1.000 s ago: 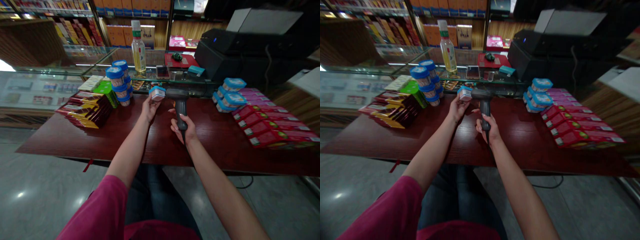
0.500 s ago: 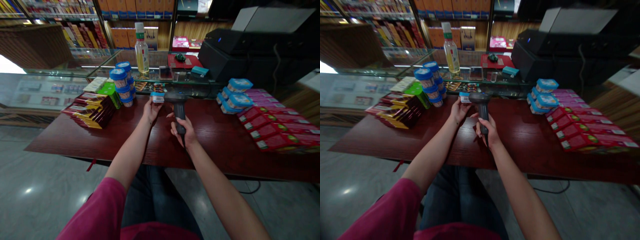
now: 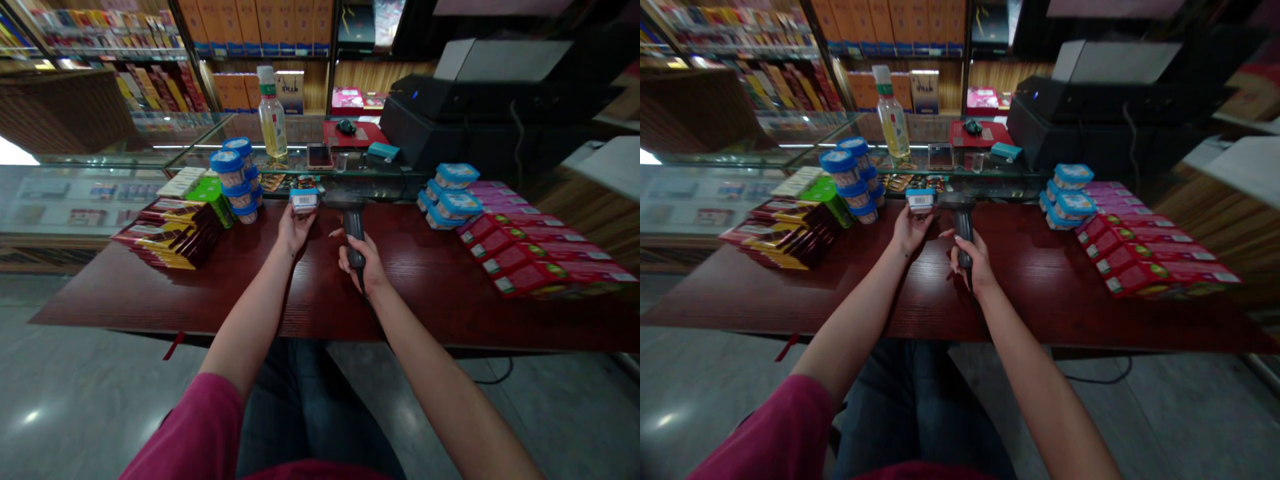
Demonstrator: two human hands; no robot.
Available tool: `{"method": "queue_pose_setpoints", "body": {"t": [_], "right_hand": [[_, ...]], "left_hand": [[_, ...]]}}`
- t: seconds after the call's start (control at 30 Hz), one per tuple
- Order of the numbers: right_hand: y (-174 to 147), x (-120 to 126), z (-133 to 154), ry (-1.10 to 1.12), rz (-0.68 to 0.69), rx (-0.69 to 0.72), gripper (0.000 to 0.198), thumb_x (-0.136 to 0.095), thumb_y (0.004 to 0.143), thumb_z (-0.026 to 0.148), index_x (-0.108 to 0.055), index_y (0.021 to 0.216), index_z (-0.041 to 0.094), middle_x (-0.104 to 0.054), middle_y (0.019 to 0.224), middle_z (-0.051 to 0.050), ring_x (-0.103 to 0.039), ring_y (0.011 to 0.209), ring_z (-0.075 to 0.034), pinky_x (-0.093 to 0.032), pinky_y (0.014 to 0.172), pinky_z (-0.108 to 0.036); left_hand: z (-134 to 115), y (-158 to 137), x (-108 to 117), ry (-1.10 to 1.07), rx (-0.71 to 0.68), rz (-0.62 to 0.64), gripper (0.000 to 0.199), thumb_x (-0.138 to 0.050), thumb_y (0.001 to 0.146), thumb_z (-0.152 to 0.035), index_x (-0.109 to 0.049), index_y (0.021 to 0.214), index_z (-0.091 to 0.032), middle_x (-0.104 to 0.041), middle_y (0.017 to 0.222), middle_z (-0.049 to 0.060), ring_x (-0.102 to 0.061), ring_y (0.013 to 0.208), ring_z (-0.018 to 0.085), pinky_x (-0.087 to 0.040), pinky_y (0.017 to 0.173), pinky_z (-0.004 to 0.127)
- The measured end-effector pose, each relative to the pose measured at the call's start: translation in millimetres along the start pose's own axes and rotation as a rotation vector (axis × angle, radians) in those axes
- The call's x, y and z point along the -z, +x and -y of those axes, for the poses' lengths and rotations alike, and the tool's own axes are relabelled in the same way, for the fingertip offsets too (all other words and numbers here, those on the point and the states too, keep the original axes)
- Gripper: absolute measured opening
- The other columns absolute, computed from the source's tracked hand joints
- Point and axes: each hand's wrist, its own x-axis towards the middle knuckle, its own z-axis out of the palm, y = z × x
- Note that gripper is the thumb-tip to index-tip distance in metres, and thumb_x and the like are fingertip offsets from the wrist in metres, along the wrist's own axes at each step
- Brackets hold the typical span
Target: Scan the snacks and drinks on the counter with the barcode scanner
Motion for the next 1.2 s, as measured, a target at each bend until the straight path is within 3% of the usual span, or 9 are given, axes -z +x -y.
{"method": "queue_pose_setpoints", "body": {"t": [0.1,0.3,0.43,0.57,0.67,0.8,0.93,1.03,1.2], "right_hand": [[6,24,7,-0.069,-0.082,0.069,0.027,-0.075,0.082,0.041,-0.066,0.098,0.022,-0.079,0.106,-0.001,-0.045,0.038,-0.003,-0.030,0.033,-0.021],[-14,108,54,-0.315,-0.256,0.200,0.044,-0.085,0.079,0.040,-0.063,0.112,0.023,-0.080,0.103,0.000,-0.050,0.037,-0.005,-0.037,0.031,-0.020],[-36,150,80,-0.447,-0.444,0.363,0.056,-0.088,0.076,0.039,-0.062,0.123,0.022,-0.078,0.099,-0.001,-0.052,0.042,-0.006,-0.043,0.037,-0.021],[-41,166,83,-0.465,-0.728,0.590,0.059,-0.082,0.083,0.040,-0.058,0.135,0.027,-0.075,0.104,-0.004,-0.053,0.050,-0.010,-0.047,0.042,-0.026],[-38,171,79,-0.511,-0.846,0.711,0.065,-0.076,0.089,0.042,-0.051,0.147,0.028,-0.072,0.115,-0.010,-0.066,0.068,-0.018,-0.055,0.051,-0.030],[-37,176,75,-0.577,-0.848,0.768,0.073,-0.067,0.096,0.046,-0.038,0.161,0.030,-0.067,0.130,-0.016,-0.074,0.098,-0.028,-0.063,0.066,-0.038],[-37,177,73,-0.595,-0.838,0.797,0.076,-0.063,0.098,0.050,-0.033,0.165,0.029,-0.065,0.134,-0.018,-0.075,0.101,-0.029,-0.065,0.068,-0.039],[-37,175,73,-0.536,-0.886,0.771,0.075,-0.063,0.099,0.048,-0.031,0.164,0.029,-0.065,0.132,-0.018,-0.076,0.103,-0.029,-0.066,0.068,-0.040],[-37,172,76,-0.297,-0.859,0.576,0.084,-0.064,0.098,0.042,-0.020,0.168,0.030,-0.064,0.134,-0.019,-0.075,0.110,-0.031,-0.068,0.073,-0.043]], "left_hand": [[2,-12,-4,0.027,0.025,0.079,0.031,-0.043,0.113,-0.032,-0.071,0.108,-0.018,-0.079,0.099,0.007,-0.078,0.099,0.018,-0.062,0.101,0.033],[19,-40,-21,0.238,-0.052,0.198,0.003,-0.067,0.103,-0.026,-0.068,0.100,-0.026,-0.079,0.112,0.000,-0.076,0.108,0.016,-0.061,0.108,0.040],[43,-60,-42,0.307,0.097,0.313,0.016,-0.064,0.106,-0.034,-0.075,0.108,-0.023,-0.079,0.120,0.008,-0.077,0.111,0.020,-0.063,0.106,0.042],[78,-71,-72,0.280,0.212,0.331,0.017,-0.065,0.105,-0.035,-0.076,0.108,-0.023,-0.080,0.119,0.009,-0.077,0.112,0.022,-0.064,0.108,0.043],[111,-68,-103,0.350,0.096,0.369,0.009,-0.071,0.100,-0.025,-0.077,0.107,-0.023,-0.080,0.116,0.005,-0.077,0.108,0.020,-0.063,0.107,0.043],[152,-57,-156,0.574,-0.263,0.415,0.020,-0.083,0.085,-0.013,-0.083,0.103,-0.023,-0.079,0.113,0.005,-0.072,0.118,0.023,-0.056,0.112,0.037],[186,-52,-200,0.776,-0.540,0.508,0.028,-0.087,0.077,-0.006,-0.086,0.094,-0.028,-0.074,0.117,0.007,-0.061,0.133,0.029,-0.046,0.120,0.037],[209,-52,-211,0.884,-0.639,0.517,0.027,-0.085,0.081,-0.008,-0.086,0.095,-0.031,-0.068,0.125,0.007,-0.060,0.133,0.030,-0.044,0.120,0.038],[236,-51,-204,1.173,-0.749,0.554,0.026,-0.081,0.090,-0.019,-0.083,0.111,-0.034,-0.063,0.142,0.007,-0.054,0.137,0.035,-0.041,0.122,0.048]]}}
